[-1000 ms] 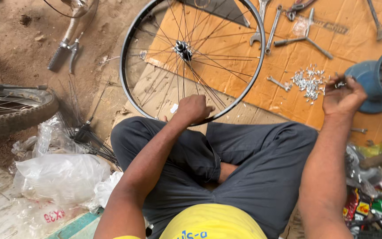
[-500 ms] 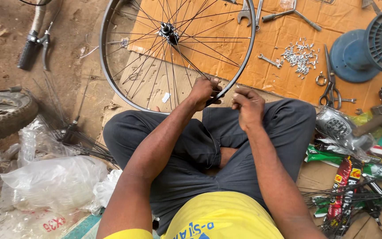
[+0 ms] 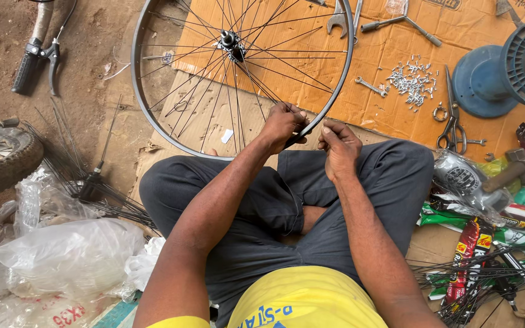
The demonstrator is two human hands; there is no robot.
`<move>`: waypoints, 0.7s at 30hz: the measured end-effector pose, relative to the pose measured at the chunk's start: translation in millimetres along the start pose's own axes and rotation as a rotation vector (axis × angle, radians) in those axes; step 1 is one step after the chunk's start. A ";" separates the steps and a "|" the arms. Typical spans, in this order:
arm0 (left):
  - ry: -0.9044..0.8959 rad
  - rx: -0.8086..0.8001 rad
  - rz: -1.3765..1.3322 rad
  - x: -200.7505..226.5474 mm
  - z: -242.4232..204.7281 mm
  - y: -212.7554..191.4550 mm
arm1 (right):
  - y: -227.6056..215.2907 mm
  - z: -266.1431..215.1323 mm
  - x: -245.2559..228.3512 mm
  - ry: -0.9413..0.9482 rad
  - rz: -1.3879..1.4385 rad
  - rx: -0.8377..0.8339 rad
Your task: The person is assembling a bicycle wheel by inserting spokes into the rim and hub. They are sitting on the floor surrounded by tools and parts, methodically working on the wheel.
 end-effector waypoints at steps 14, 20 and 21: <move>-0.026 -0.003 -0.008 8.7 -12.7 0.9 | 17.7 -9.8 -12.5 -0.168 -0.206 -0.047; -0.032 0.015 0.005 9.5 -11.2 0.0 | 37.1 -9.8 -39.5 -0.430 -0.537 -0.028; -0.032 0.020 0.008 8.9 -10.6 -0.3 | 40.7 -12.4 -42.8 -0.452 -0.606 -0.025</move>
Point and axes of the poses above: each hand's wrist, its own z-axis towards the middle knuckle, its own y-axis out of the palm, x = y × z, the point moved 10 cm from there along z, towards the middle knuckle, and after that the axes turned 6 degrees about -x, right-handed, at the moved point
